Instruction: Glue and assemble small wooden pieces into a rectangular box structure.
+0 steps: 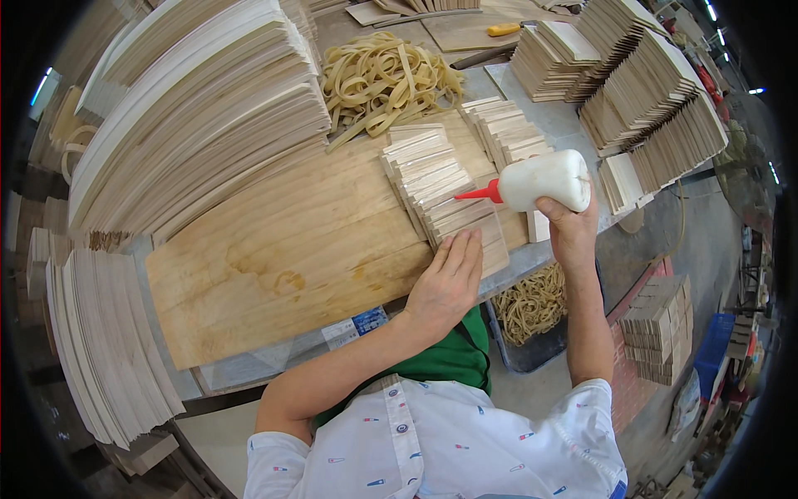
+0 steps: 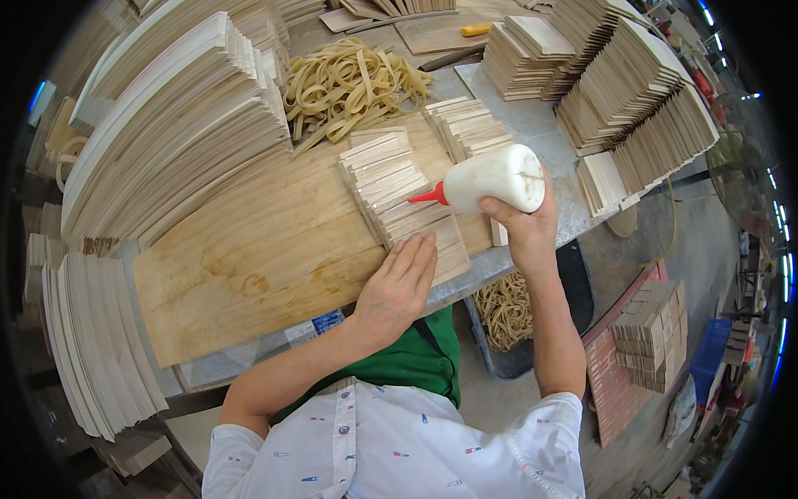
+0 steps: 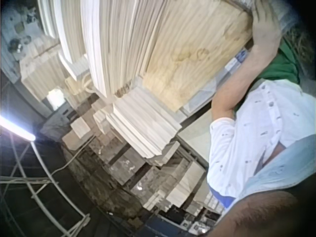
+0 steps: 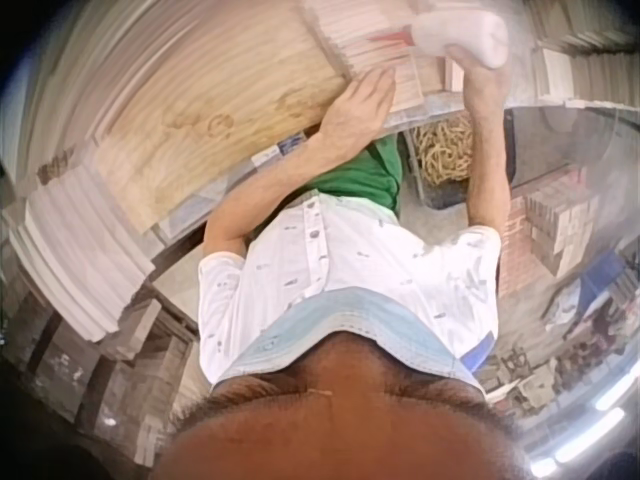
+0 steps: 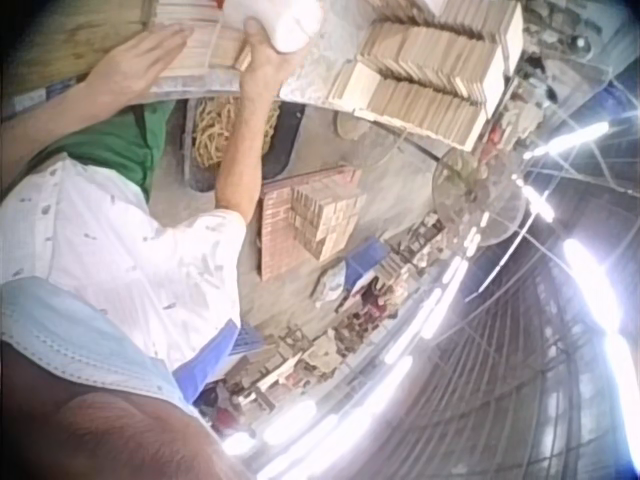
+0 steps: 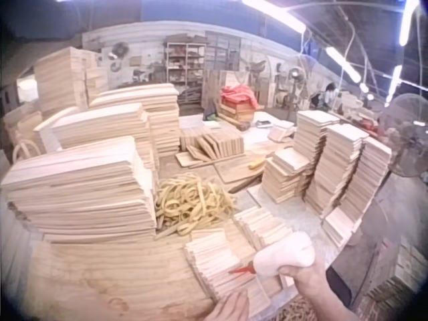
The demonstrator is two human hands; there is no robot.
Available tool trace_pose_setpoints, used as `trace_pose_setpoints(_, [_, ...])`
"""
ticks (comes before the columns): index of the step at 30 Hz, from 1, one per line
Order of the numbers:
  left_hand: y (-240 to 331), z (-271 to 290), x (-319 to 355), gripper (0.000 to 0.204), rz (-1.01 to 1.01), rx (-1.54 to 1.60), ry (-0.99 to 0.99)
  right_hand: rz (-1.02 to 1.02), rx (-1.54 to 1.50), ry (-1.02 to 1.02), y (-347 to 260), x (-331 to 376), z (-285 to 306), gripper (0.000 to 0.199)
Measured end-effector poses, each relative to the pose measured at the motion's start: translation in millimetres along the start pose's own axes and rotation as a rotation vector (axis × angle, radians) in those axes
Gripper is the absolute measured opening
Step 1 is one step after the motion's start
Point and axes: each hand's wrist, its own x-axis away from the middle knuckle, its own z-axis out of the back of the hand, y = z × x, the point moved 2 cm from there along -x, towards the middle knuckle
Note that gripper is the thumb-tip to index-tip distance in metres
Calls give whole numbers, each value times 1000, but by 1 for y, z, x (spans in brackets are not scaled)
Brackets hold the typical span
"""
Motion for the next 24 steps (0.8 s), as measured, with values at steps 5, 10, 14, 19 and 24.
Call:
trace_pose_setpoints(5, [1, -3, -1, 46, -10, -26, 14, 35, 46, 28, -9, -4, 10, 66])
trace_pose_setpoints(10, [1, -1, 0, 47, -2, -17, 20, 108, 242, 72, -17, -3, 13, 61])
trace_pose_setpoints(14, [1, -1, 1, 48, -3, -18, 28, 97, 87, 105, -21, 3, 19, 61])
trace_pose_setpoints(19, [0, -3, 2, 47, -3, -17, 29, -19, -170, 20, -13, 20, -2, 65])
trace_pose_setpoints(24, [1, -4, 2, 46, 5, -14, 54, -50, -147, -20, -1, 24, -17, 72])
